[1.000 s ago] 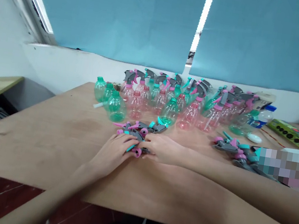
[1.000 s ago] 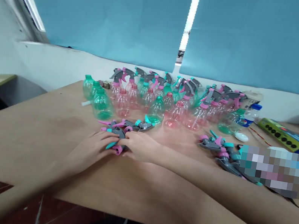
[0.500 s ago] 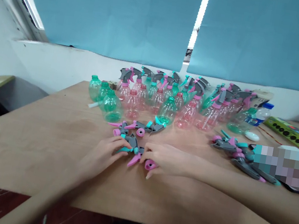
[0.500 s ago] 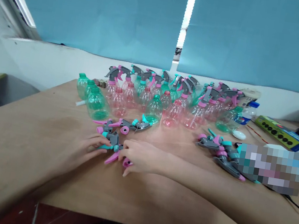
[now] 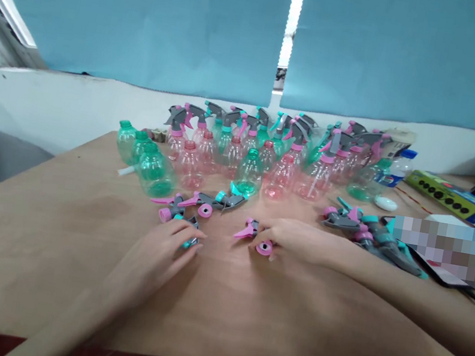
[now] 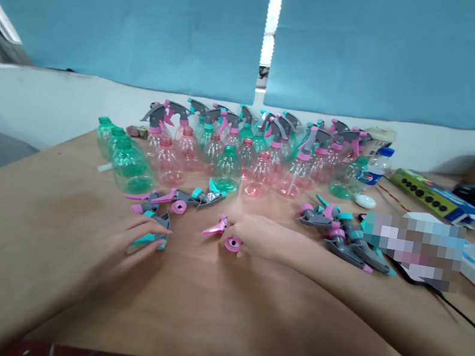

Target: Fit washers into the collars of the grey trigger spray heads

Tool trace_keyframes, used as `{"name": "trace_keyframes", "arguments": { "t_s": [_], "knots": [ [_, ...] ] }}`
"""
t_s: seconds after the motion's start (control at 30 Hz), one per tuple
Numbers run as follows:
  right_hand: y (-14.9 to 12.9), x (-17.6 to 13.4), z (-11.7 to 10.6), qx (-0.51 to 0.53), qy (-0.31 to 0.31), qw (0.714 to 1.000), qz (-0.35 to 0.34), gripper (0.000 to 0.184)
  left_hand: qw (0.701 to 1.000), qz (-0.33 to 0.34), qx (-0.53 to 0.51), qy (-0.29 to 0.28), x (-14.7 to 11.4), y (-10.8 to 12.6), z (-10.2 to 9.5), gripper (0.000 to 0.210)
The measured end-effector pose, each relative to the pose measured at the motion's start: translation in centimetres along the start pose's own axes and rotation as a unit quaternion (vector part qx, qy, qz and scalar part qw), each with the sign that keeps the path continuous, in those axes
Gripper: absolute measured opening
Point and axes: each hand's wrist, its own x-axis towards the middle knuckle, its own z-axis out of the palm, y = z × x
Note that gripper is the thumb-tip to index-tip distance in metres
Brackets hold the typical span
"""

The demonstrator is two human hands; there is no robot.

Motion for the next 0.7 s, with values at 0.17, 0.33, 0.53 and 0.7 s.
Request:
{"name": "trace_keyframes", "arguments": {
  "t_s": [0.17, 0.33, 0.53, 0.7],
  "knots": [
    [0.8, -1.9, -0.1, -0.011, 0.117, 0.992, 0.039, 0.03, 0.991, 0.025, -0.092, -0.094, 2.8, 4.0, 2.1, 0.018],
    [2.3, -4.4, 0.2, 0.022, 0.265, 0.963, 0.046, 0.034, 0.974, -0.005, -0.211, -0.082, 5.3, 6.3, 6.4, 0.026],
    [4.2, -6.7, 2.3, 0.083, 0.298, 0.95, 0.037, 0.032, 0.955, -0.026, -0.294, -0.037, 8.7, 8.5, 9.3, 0.019],
    [4.1, -6.8, 4.0, 0.125, 0.364, 0.922, 0.039, 0.028, 0.939, -0.023, -0.343, -0.031, 9.8, 9.3, 10.1, 0.016]
  ]
}}
